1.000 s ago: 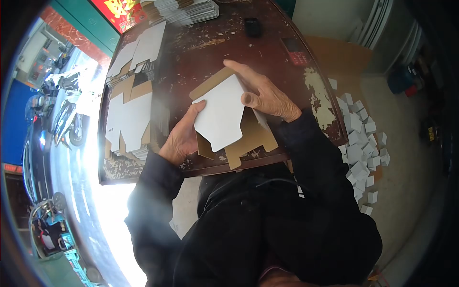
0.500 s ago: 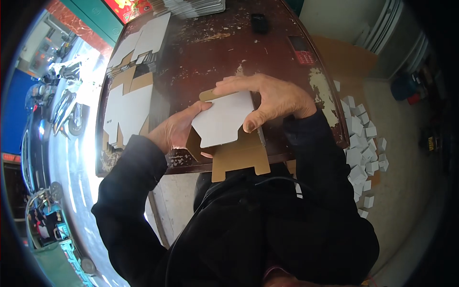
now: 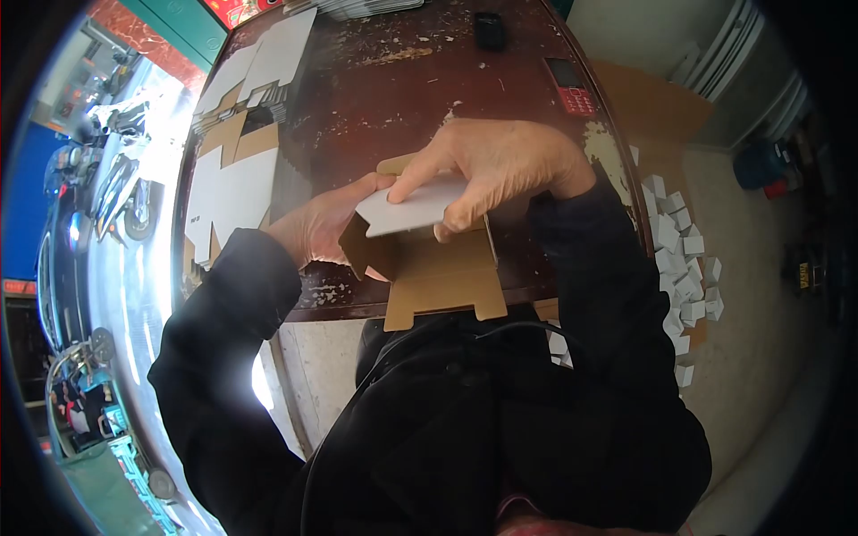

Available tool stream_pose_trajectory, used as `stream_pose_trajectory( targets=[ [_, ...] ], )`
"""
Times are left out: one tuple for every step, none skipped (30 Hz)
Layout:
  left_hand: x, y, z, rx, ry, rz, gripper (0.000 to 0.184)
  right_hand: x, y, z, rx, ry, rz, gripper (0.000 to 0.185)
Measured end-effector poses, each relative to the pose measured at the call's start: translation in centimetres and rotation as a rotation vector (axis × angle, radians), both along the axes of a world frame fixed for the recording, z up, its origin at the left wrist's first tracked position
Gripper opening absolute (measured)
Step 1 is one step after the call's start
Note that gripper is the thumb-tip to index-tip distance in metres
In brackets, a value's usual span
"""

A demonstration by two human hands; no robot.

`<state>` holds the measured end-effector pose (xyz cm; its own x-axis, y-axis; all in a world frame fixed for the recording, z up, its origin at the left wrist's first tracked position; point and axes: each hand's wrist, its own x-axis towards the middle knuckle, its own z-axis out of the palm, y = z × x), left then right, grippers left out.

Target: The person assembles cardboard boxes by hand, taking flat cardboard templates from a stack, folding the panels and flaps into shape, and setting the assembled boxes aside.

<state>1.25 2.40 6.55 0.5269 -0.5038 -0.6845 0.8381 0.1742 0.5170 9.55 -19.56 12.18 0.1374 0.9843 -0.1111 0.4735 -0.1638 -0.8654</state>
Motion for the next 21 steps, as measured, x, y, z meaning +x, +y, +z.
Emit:
stream_pose_trajectory(
  targets=[
    [0.1,-0.2,-0.1,0.052,-0.041,-0.004,0.057,0.2,-0.1,-0.3,0.042,0.043,-0.014,0.051],
    [0.1,-0.3,-0.3,0.105,-0.082,-0.006,0.06,0.5,-0.3,-0.6,0.084,0.085,-0.025,0.047],
    [0.1,-0.4,-0.4,0.158,-0.123,-0.007,0.062,0.8,-0.4,-1.0,0.127,0.127,-0.037,0.043],
    [0.2,-0.4,-0.5,0.212,-0.165,-0.011,0.065,1.1,-0.5,-1.3,0.17,0.168,-0.051,0.039],
    [0.2,-0.2,-0.8,0.209,-0.162,-0.011,0.065,1.5,-0.6,-1.7,0.167,0.171,-0.051,0.039],
    [0.2,0.2,-1.3,0.182,-0.129,-0.006,0.066,1.9,-0.7,-2.2,0.159,0.162,-0.08,0.033],
    [0.2,0.6,-1.9,0.156,-0.095,-0.001,0.067,2.2,-0.8,-2.8,0.152,0.153,-0.109,0.027],
    [0.2,1.0,-2.3,0.13,-0.063,0.003,0.068,2.5,-0.8,-3.2,0.146,0.142,-0.139,0.022],
    [0.2,1.2,-2.6,0.106,-0.033,0.007,0.07,2.8,-0.9,-3.5,0.141,0.129,-0.168,0.018],
    [0.2,1.2,-2.5,0.107,-0.035,0.006,0.07,2.9,-0.8,-3.5,0.141,0.128,-0.169,0.018],
    [0.0,1.1,-2.4,0.186,-0.099,0.013,0.071,3.0,-0.8,-3.6,0.133,0.095,-0.169,0.014],
    [-0.4,1.0,-2.2,0.265,-0.163,0.021,0.073,3.1,-0.7,-3.6,0.123,0.064,-0.169,0.012],
    [-0.7,0.9,-2.2,0.342,-0.226,0.028,0.075,3.1,-0.7,-3.7,0.113,0.033,-0.171,0.014],
    [-1.0,0.7,-2.2,0.419,-0.29,0.034,0.076,3.2,-0.7,-3.8,0.102,0.003,-0.172,0.019],
    [-1.3,0.7,-2.3,0.419,-0.288,0.03,0.076,3.4,-0.8,-4.2,0.102,0.005,-0.175,0.019],
    [-1.6,0.6,-2.5,0.441,-0.358,0.064,0.077,3.8,-0.8,-4.9,0.103,0.029,-0.197,0.02],
    [-1.8,0.5,-2.7,0.461,-0.43,0.097,0.078,4.3,-0.8,-5.5,0.104,0.05,-0.22,0.02],
    [-1.9,0.4,-2.9,0.48,-0.503,0.129,0.079,4.7,-0.9,-5.9,0.104,0.072,-0.244,0.02],
    [-2.1,0.2,-3.1,0.497,-0.577,0.162,0.08,5.1,-1.1,-6.3,0.103,0.091,-0.268,0.02],
    [-2.2,-0.1,-3.4,0.493,-0.58,0.156,0.08,5.3,-1.1,-6.2,0.102,0.09,-0.275,0.02],
    [-2.6,-0.5,-3.7,0.413,-0.651,0.241,0.077,5.4,-1.2,-6.1,0.081,0.085,-0.276,0.02]
  ],
)
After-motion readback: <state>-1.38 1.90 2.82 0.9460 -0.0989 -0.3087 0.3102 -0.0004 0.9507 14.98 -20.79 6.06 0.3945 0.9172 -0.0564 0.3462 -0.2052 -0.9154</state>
